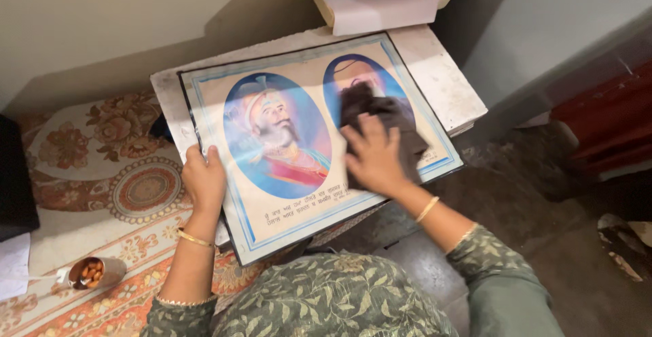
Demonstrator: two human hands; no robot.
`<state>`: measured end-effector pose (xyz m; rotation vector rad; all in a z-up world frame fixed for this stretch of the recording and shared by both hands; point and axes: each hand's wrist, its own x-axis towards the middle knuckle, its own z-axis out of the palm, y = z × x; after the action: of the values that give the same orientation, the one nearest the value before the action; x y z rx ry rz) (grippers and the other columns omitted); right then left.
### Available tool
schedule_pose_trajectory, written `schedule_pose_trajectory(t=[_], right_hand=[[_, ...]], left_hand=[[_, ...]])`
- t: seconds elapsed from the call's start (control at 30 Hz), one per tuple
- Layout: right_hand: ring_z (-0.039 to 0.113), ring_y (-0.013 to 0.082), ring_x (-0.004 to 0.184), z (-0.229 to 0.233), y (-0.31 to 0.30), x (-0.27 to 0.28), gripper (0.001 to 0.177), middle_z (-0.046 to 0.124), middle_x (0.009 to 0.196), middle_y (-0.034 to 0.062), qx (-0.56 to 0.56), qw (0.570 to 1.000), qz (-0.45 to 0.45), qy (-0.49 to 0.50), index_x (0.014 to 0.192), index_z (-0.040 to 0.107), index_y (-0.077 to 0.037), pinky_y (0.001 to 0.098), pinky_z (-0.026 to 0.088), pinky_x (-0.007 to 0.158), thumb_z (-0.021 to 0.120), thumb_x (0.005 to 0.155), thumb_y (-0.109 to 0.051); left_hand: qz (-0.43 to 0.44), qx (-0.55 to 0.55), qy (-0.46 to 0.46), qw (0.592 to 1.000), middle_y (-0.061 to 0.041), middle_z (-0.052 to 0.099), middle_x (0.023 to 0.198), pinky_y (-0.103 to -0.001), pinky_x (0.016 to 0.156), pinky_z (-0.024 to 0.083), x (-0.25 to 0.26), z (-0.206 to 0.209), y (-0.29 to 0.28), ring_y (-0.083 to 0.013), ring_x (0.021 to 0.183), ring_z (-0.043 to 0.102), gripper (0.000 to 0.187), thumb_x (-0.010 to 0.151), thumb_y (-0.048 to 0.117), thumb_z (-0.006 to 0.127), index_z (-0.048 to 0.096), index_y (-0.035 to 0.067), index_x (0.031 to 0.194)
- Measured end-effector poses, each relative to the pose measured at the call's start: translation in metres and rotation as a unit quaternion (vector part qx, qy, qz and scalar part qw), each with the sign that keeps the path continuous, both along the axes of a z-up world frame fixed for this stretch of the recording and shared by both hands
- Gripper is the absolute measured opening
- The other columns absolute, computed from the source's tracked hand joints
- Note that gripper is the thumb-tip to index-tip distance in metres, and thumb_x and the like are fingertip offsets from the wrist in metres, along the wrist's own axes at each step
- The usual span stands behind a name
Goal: The person wipes a framed portrait with a dark cloth, places it on a white shelf, then wipes the shelf surface. The person wipes a soundbar and places it on the shelf, wipes a small metal cup and places it on the shelf, then wipes a larger framed picture and places it on the shelf. The person wipes a plastic container and a tin box, placing them on a lower shelf.
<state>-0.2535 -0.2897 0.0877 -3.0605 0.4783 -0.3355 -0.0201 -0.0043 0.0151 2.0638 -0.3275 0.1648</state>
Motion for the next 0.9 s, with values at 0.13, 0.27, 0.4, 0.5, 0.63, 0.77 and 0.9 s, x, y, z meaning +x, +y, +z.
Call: schedule_pose_trajectory(t=[0.13,0.27,0.4,0.5,0.63,0.77,0.9], right_hand=[[0.015,0.0375,0.157,0.005,0.086,0.047,0.072,0.019,0.168,0.0190,0.031,0.981,0.191,0.007,0.156,0.038,-0.022,0.0756,0.007,0.116,0.060,0.095,-0.052],[0.016,0.0369,0.158,0.006,0.119,0.119,0.077,0.018,0.170,0.0181,0.031,0.954,0.297,-0.006,0.162,0.030,-0.021,0.0763,0.009,0.117,0.056,0.098,-0.055],[0.018,0.0340,0.158,-0.005,0.098,0.200,0.073,0.022,0.170,0.0133,0.015,0.965,0.261,0.011,0.160,0.032,-0.027,0.0768,0.012,0.115,0.054,0.098,-0.059],[0.017,0.0306,0.157,-0.019,0.060,0.246,0.071,0.022,0.169,0.0101,0.011,0.987,0.159,0.022,0.157,0.034,-0.031,0.0777,0.011,0.114,0.051,0.097,-0.063],[0.011,0.0278,0.157,-0.036,-0.032,0.247,0.073,0.015,0.171,0.0069,-0.016,0.999,0.025,-0.020,0.160,0.030,-0.032,0.0763,0.007,0.115,0.049,0.097,-0.064],[0.011,0.0277,0.157,-0.031,-0.126,0.190,0.074,0.016,0.171,0.0081,-0.010,0.995,-0.101,0.002,0.160,0.030,-0.030,0.0762,0.009,0.115,0.050,0.097,-0.063],[0.014,0.0310,0.156,-0.018,-0.175,0.110,0.072,0.020,0.170,0.0115,0.015,0.981,-0.192,-0.007,0.160,0.033,-0.027,0.0776,0.012,0.113,0.051,0.098,-0.060]], left_hand=[[-0.015,-0.026,-0.015,0.999,-0.031,0.070,0.096,-0.055,0.079,0.051,-0.002,0.003,-0.001,-0.0493,0.090,0.067,0.037,0.100,0.019,0.061,0.056,-0.002,0.130],[-0.011,-0.007,0.009,1.000,-0.031,0.070,0.100,-0.057,0.082,0.049,-0.002,0.006,0.001,-0.0506,0.094,0.066,0.034,0.102,0.016,0.056,0.054,0.000,0.133],[-0.016,-0.016,0.019,1.000,-0.031,0.070,0.102,-0.057,0.083,0.050,-0.004,0.005,-0.001,-0.0507,0.096,0.066,0.033,0.102,0.015,0.054,0.054,0.000,0.132],[-0.018,-0.023,0.009,1.000,-0.031,0.070,0.103,-0.056,0.084,0.050,-0.003,0.005,0.002,-0.0506,0.097,0.067,0.033,0.102,0.015,0.054,0.054,0.000,0.132],[-0.025,-0.040,-0.008,0.999,-0.031,0.070,0.102,-0.054,0.082,0.051,-0.004,0.005,0.002,-0.0493,0.095,0.067,0.034,0.102,0.013,0.055,0.053,-0.001,0.133],[-0.015,-0.049,0.044,0.998,-0.026,0.072,0.092,-0.052,0.078,0.051,-0.005,0.005,0.001,-0.0441,0.088,0.070,0.034,0.101,0.013,0.055,0.054,0.001,0.133],[-0.023,-0.053,0.026,0.998,-0.026,0.072,0.091,-0.052,0.078,0.051,-0.004,0.007,0.002,-0.0439,0.086,0.069,0.033,0.102,0.012,0.055,0.054,0.000,0.133]])
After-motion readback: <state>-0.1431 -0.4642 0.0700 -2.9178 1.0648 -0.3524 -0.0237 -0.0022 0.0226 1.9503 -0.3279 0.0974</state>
